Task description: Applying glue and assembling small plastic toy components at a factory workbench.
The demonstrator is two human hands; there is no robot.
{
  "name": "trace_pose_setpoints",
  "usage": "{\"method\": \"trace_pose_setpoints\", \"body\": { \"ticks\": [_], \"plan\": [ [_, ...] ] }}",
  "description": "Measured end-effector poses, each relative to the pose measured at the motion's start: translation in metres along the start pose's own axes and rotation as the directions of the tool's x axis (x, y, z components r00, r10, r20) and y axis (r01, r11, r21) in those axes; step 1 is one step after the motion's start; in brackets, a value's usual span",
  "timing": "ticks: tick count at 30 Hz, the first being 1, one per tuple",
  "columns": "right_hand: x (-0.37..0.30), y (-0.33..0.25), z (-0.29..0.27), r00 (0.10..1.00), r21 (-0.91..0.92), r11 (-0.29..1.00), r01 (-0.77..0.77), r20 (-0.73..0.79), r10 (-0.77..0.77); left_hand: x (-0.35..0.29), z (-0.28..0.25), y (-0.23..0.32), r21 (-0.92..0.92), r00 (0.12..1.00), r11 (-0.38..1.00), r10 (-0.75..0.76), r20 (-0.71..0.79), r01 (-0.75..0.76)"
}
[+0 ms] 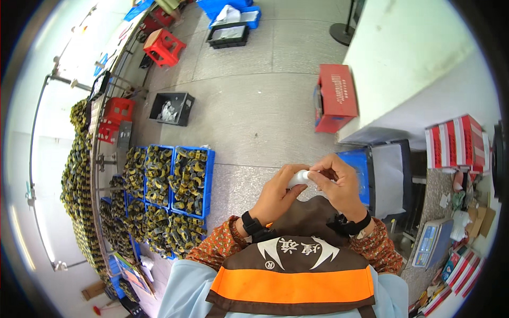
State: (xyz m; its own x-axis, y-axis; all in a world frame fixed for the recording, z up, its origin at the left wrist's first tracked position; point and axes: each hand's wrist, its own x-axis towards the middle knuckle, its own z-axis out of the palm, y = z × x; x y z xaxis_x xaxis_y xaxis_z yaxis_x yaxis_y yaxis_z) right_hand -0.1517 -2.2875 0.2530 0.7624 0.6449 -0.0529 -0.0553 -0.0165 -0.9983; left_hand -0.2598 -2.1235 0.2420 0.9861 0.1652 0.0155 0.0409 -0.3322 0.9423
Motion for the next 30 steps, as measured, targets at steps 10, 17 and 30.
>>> {"method": "trace_pose_setpoints", "body": {
  "ticks": [10, 17, 30],
  "plan": [
    [0.059, -0.003, 0.093, 0.977, -0.292, 0.944, 0.15, 0.189, -0.097, -0.019, -0.096, -0.061, -0.142, 0.99, 0.982, -0.116, 0.076, 0.125],
    [0.097, 0.008, 0.089, 0.923, -0.298, 0.893, 0.337, 0.29, -0.252, -0.003, -0.105, -0.064, -0.229, 0.984, 0.957, -0.168, 0.062, 0.178],
    [0.107, 0.011, 0.021, 0.777, -0.384, 0.68, 0.624, 0.389, -0.494, 0.06, -0.117, -0.118, -0.156, 0.905, 0.926, -0.282, 0.318, 0.343]
  ]
}}
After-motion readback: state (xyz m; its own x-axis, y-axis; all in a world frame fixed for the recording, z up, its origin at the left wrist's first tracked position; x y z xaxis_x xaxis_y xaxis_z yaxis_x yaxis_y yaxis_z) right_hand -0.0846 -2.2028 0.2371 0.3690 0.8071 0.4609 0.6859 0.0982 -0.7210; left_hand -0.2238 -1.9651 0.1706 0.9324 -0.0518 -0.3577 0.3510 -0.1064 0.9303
